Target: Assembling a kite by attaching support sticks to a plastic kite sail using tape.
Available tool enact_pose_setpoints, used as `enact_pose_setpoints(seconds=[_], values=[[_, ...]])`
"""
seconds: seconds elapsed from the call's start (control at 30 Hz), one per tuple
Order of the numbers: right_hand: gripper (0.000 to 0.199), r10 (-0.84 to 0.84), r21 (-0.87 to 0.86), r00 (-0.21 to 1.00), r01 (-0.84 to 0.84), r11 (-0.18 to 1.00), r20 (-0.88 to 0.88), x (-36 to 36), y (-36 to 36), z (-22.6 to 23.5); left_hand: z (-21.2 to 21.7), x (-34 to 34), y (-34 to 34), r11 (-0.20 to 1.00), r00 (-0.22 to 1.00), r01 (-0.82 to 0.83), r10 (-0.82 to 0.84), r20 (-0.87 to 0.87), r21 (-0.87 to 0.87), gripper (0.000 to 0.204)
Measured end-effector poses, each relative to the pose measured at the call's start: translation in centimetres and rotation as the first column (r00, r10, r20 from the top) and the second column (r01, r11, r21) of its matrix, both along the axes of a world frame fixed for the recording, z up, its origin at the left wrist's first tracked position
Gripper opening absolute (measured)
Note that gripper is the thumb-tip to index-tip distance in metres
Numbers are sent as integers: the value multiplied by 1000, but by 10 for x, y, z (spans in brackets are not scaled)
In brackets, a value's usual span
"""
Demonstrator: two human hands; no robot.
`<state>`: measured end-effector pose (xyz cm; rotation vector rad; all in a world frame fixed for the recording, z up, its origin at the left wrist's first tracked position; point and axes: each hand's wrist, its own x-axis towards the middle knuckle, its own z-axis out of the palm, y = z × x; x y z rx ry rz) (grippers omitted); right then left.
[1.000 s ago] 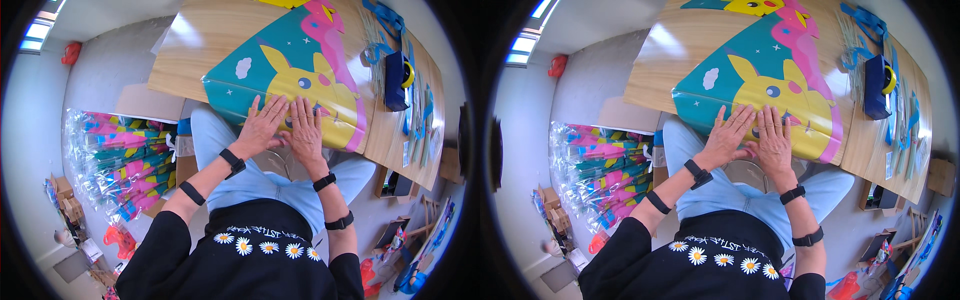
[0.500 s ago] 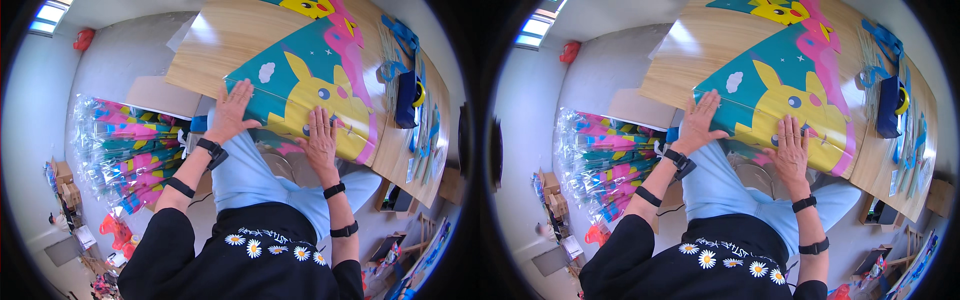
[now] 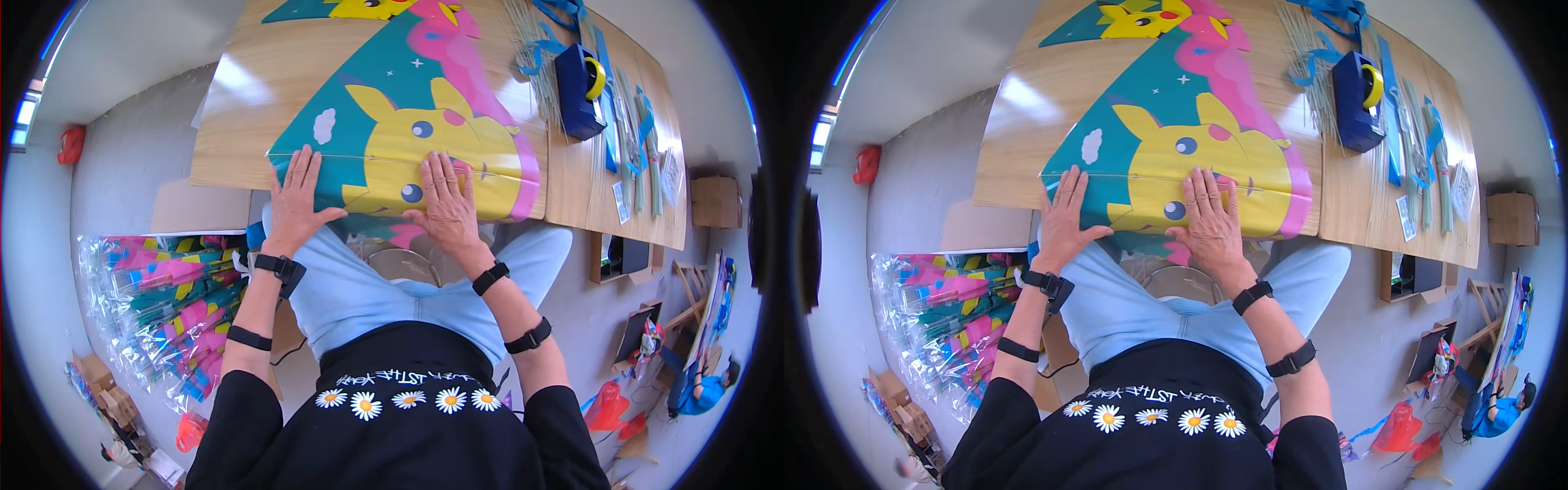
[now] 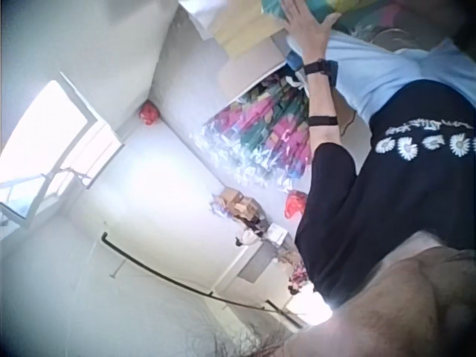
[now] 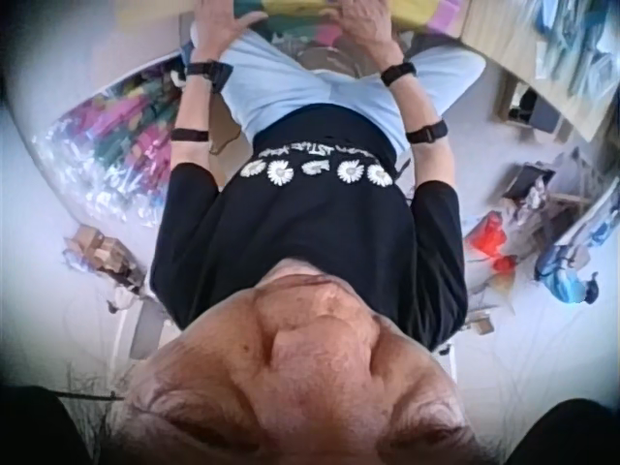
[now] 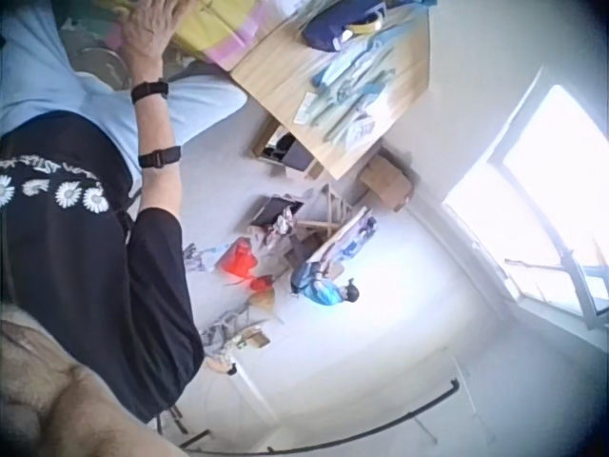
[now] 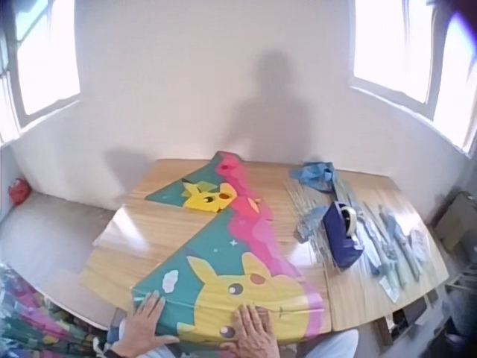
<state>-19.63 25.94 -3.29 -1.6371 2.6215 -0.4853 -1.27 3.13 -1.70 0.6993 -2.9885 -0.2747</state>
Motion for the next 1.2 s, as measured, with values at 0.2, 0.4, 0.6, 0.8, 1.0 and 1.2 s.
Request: enact_pose_setpoints(seconds=[0.2,0.4,0.6,0.8,1.0,1.2], values=[[93,-166,56,986,166,985,-6,-21,41,8,1,-5,0,1000,1000,3,-3,3,10,109],[85,-306,101,950,311,945,-62,-43,80,3,3,-6,1,1000,1000,-4,4,21,1,109],[44,-525,-215,851,513,831,-1,-96,109,27,16,-9,5,998,998,-34,32,-46,-44,88],[13,-401,-268,907,420,867,126,-112,95,21,17,-69,53,967,923,185,-109,-370,176,48],[17,-517,-409,748,661,629,416,-174,91,27,17,-108,135,870,838,476,-403,-367,130,48],[37,-519,-372,469,883,287,715,-261,117,66,13,-113,155,841,843,514,-460,-277,169,58]])
